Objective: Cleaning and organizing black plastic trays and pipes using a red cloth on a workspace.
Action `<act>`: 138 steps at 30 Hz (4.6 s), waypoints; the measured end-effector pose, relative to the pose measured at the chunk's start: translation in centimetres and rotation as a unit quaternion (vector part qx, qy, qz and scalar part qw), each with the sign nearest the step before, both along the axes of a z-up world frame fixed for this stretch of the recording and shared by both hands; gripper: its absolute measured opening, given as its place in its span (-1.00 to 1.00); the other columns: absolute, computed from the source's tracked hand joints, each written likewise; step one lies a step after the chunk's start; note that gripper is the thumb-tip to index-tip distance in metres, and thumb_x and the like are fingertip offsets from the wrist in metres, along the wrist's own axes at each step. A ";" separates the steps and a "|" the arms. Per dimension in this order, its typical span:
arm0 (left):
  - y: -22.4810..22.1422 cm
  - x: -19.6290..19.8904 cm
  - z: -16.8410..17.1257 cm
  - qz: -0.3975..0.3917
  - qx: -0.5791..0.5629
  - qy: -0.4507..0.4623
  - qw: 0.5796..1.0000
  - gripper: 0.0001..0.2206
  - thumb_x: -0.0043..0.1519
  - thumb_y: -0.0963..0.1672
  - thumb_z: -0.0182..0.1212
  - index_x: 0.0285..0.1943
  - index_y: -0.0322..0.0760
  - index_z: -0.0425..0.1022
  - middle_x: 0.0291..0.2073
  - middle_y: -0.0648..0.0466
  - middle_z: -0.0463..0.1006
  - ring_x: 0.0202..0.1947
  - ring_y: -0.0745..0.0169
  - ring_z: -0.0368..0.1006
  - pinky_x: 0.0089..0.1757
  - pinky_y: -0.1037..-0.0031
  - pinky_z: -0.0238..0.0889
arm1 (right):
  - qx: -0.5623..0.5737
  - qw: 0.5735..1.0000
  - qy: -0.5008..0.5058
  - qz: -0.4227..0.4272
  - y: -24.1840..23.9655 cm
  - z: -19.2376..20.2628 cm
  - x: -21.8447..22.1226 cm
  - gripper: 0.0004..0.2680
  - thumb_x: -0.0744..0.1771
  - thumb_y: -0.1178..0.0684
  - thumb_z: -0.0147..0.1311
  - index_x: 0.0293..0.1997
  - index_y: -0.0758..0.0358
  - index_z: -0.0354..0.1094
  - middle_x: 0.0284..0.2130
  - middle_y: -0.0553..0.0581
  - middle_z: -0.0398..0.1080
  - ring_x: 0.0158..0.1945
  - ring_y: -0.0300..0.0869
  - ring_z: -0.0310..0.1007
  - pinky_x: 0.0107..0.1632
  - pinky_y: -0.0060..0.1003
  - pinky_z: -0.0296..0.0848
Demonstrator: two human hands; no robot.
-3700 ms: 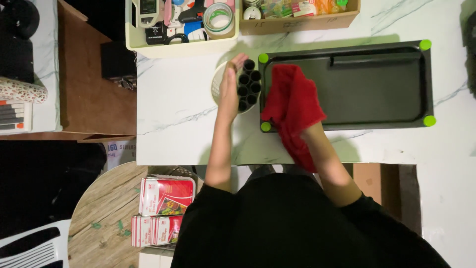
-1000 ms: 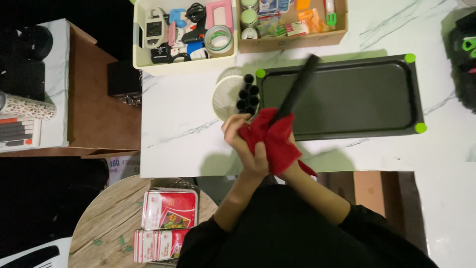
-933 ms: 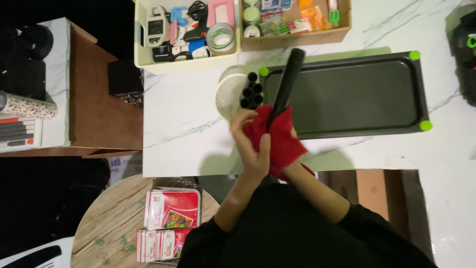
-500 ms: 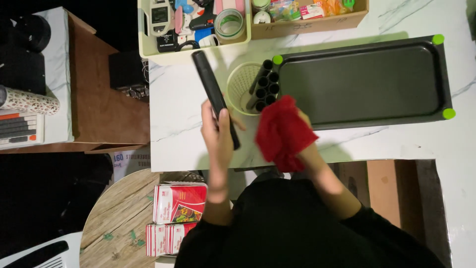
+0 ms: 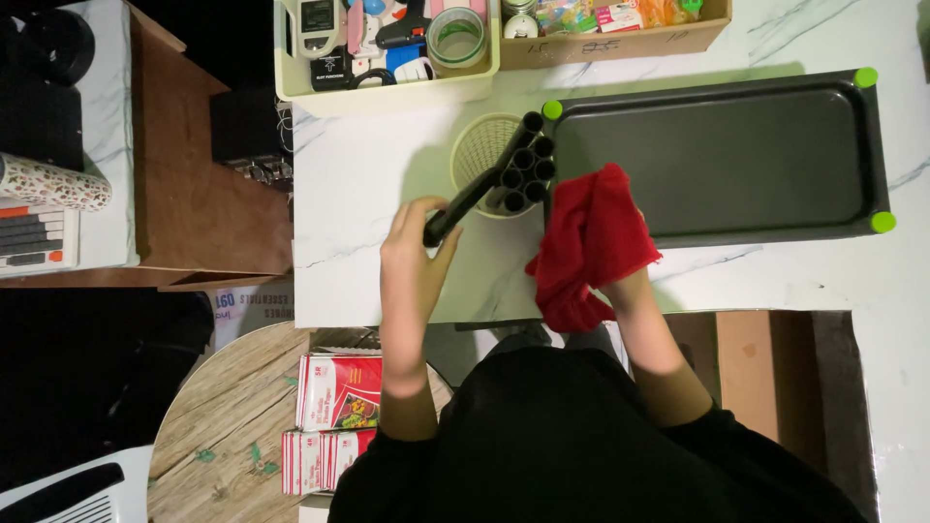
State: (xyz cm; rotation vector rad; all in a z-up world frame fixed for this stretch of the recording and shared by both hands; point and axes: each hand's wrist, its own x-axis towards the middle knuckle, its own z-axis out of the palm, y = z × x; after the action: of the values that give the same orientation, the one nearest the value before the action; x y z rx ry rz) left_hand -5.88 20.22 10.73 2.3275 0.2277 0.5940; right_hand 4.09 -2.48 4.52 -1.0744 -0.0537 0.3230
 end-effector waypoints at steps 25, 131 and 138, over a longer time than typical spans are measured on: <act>-4.0 5.6 -3.5 -0.147 -0.046 -0.026 0.988 -0.28 0.36 -0.05 0.27 0.61 -0.37 -0.06 0.48 -0.30 0.18 0.45 -0.32 0.17 0.34 0.16 0.11 | 0.033 0.991 0.119 -0.050 -1.4 -3.8 0.9 -0.70 0.43 -0.20 -0.05 -0.01 0.25 0.41 -0.28 0.03 0.48 -0.25 -0.23 0.48 -0.18 -0.28 0.52; -11.3 15.1 -17.8 -0.045 -0.448 -0.082 0.889 -0.50 0.48 -0.05 -0.13 0.57 -0.41 0.08 0.52 -0.17 0.16 0.53 0.01 0.04 0.42 0.31 -0.15 | -0.513 0.710 -0.465 0.128 -2.2 -4.0 4.1 -0.57 0.35 0.18 0.00 0.43 0.35 0.12 0.41 0.29 0.16 0.45 0.07 0.18 0.42 -0.03 0.21; -8.5 16.7 -18.2 -0.106 -0.336 -0.021 0.936 -0.45 0.36 -0.20 0.13 0.56 -0.34 0.11 0.48 -0.13 0.24 0.48 0.04 0.15 0.37 0.33 -0.01 | -0.466 0.691 -0.534 0.144 -4.7 -2.2 2.6 -0.65 0.31 0.18 0.12 0.26 0.38 0.33 0.32 0.31 0.29 0.40 0.11 0.24 0.38 -0.06 0.27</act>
State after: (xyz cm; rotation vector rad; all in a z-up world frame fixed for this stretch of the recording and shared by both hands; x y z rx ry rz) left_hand 10.87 11.74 -7.47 1.6451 0.1291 0.3773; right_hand 6.68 -7.13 2.28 -2.1758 -1.2444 -0.0870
